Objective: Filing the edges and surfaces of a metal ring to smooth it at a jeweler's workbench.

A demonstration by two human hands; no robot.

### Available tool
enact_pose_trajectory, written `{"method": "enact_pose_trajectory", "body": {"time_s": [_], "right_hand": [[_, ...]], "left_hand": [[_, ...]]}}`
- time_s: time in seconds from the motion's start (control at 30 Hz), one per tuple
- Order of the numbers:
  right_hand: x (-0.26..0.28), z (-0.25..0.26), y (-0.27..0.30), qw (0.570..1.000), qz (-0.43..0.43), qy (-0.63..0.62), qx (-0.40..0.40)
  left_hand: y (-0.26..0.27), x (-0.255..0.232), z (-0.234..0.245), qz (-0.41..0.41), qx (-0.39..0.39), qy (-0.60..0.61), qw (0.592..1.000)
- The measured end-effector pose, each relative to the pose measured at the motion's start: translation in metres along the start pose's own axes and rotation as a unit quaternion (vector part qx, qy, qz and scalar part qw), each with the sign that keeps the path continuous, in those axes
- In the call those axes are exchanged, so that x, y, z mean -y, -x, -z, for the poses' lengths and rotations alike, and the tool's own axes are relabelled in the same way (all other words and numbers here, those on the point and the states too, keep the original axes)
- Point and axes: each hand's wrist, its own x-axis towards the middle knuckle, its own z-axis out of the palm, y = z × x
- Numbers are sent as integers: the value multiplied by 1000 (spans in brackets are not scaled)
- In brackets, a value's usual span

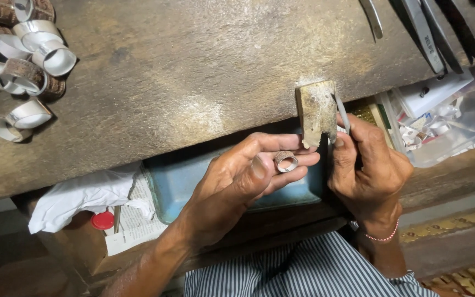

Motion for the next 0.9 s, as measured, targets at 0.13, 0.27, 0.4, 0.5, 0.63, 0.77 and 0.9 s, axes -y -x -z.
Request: {"method": "enact_pose_trajectory", "body": {"time_s": [0.13, 0.27, 0.4, 0.5, 0.63, 0.77, 0.9], "right_hand": [[1, -1, 2, 1000, -7, -4, 10], [1, -2, 4, 1000, -8, 7, 12], [4, 0, 1, 1000, -18, 11, 20], [4, -1, 1, 1000, -18, 7, 24], [5, -1, 1, 999, -24, 9, 25], [4, -1, 1, 1000, -13, 5, 26], [3, -1, 2, 999, -18, 4, 26]], "left_hand": [[0, 0, 0, 4, 4, 8, 1000], [2, -1, 1, 9, 2, 2, 1000], [3, 0, 1, 2, 3, 0, 1000], [4, -2, 0, 9, 2, 5, 1000], [4, -4, -2, 12, -11, -23, 1000], [4, -3, -2, 17, -14, -44, 999], [4, -2, -1, 11, -10, -37, 999]]}}
